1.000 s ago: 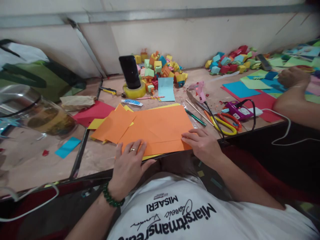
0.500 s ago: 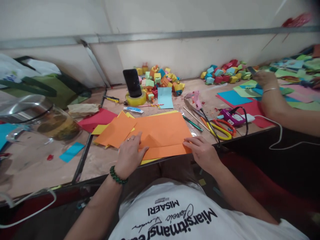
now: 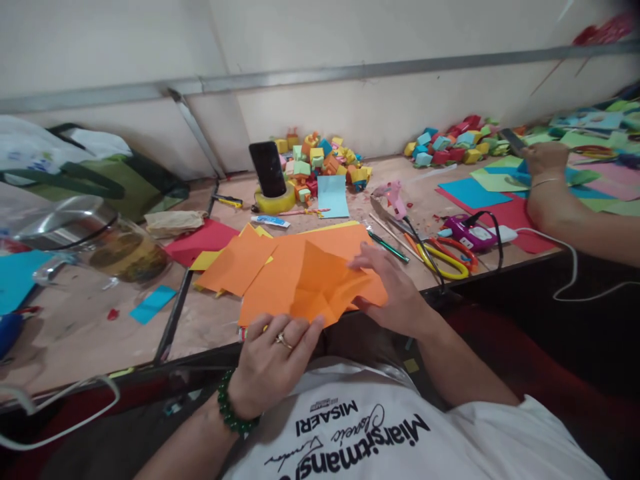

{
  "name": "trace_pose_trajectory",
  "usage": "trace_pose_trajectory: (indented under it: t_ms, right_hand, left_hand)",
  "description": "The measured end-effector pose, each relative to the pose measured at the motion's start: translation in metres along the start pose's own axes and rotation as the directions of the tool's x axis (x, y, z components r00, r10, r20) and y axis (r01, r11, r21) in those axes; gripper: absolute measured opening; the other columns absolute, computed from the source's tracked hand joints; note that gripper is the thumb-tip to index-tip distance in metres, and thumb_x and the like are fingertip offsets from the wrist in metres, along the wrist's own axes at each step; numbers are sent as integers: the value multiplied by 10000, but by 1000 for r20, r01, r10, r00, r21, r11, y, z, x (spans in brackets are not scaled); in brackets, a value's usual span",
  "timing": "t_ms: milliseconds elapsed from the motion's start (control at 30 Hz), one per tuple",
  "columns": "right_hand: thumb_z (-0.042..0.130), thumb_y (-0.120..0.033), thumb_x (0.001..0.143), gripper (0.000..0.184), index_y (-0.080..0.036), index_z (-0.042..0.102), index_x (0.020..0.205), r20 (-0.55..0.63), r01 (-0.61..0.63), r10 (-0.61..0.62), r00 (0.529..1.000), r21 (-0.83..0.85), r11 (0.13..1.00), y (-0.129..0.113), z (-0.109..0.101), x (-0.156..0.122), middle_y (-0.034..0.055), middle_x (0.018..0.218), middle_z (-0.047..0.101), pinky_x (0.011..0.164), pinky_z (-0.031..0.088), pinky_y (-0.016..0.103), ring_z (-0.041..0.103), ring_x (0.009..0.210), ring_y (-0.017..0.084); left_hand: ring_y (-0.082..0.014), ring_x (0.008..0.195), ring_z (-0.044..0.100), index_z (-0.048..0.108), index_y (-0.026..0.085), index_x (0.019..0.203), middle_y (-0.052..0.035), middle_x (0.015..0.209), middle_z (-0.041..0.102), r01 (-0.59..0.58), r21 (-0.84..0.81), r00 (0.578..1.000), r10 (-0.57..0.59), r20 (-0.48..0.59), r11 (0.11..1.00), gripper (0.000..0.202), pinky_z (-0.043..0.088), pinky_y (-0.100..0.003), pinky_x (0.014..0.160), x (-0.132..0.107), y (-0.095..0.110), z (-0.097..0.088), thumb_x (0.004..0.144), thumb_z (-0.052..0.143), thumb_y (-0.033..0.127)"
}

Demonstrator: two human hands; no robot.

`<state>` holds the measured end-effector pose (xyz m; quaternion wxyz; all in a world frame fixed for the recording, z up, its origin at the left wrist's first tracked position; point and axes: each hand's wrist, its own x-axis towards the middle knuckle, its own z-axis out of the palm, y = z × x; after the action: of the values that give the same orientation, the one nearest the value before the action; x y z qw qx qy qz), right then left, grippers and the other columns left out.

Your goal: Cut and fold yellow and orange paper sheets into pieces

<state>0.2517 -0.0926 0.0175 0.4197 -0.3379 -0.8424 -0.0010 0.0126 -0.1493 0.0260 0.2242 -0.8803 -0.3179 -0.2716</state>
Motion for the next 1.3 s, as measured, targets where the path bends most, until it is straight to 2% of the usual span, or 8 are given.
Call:
trace_pose_trajectory:
  t_ms: [167, 333, 500, 667, 867, 1000, 1167, 1300]
  right_hand:
    - [547, -28, 747, 252, -228, 649, 861, 55, 100, -105, 993, 89, 991, 20, 11, -14, 59, 924, 688, 846, 504, 414, 631, 933, 208]
    - [566, -61, 720, 248, -209, 610, 915, 172, 3, -33, 984, 169, 986, 27, 15, -30, 95, 1058, 718, 942, 479, 458, 668, 1007, 223]
    - [556, -56, 741, 259, -211, 612, 941, 189, -77, 20, 982, 299, 951, 29, 15, -33, 67, 915, 733, 844, 539, 386, 692, 890, 202]
    - [554, -105, 807, 232, -211, 630, 998, 267, -235, 148, 952, 330, 914, 30, 13, -30, 82, 976, 727, 846, 548, 368, 688, 939, 203]
    - [642, -219, 798, 425, -222, 564, 1216, 267, -460, 393, 880, 274, 845, 37, 25, -24, 65, 988, 707, 826, 543, 366, 671, 931, 214]
    - [646, -310, 806, 345, -204, 582, 1129, 300, -581, 514, 804, 207, 787, 43, 28, -18, 17, 854, 676, 667, 508, 302, 628, 724, 178]
    - [617, -298, 807, 542, -147, 481, 1310, 296, -621, 579, 760, 66, 781, 34, 26, -8, -14, 712, 623, 648, 453, 299, 582, 678, 189]
    - [618, -301, 808, 654, -104, 408, 1396, 224, -600, 622, 750, -163, 783, 23, 30, -6, 32, 757, 633, 705, 467, 337, 587, 764, 230]
  left_hand:
    - [-168, 717, 599, 641, 181, 1034, -30, 819, 711, 35, -99, 999, -34, 18, 994, 163, 376, -350, 751, 0, -2, 8, 876, 607, 198]
    - [-282, 1081, 598, 647, 220, 1150, -81, 1147, 702, 202, -215, 939, -126, 322, 955, 366, 306, -493, 1025, -3, -20, 12, 833, 633, 402]
    - [-281, 1124, 592, 619, 222, 1223, -101, 1253, 659, 314, -305, 855, -128, 503, 899, 410, 387, -486, 1001, -5, -39, 18, 830, 636, 337]
    - [-204, 1004, 652, 642, 175, 1174, -90, 1097, 724, 513, -477, 819, -241, 521, 714, 411, 502, -353, 891, -6, -49, 35, 821, 440, 115]
    - [-191, 743, 671, 648, 178, 1047, -29, 808, 728, 725, -425, 683, -487, 544, 542, 311, 532, -304, 718, 1, -51, 51, 794, 472, 218]
    - [-184, 635, 620, 622, 169, 940, 0, 675, 645, 770, -314, 624, -554, 552, 555, 229, 477, -280, 601, 6, -49, 51, 802, 504, 308]
    - [-152, 573, 581, 293, 77, 1445, 42, 665, 581, 799, -234, 587, -632, 505, 554, 691, 418, -244, 549, 4, -44, 55, 825, 517, 283]
    - [-183, 628, 598, 125, 30, 1508, 6, 697, 612, 741, -74, 605, -614, 507, 668, 786, 426, -268, 580, 6, -38, 54, 852, 512, 223]
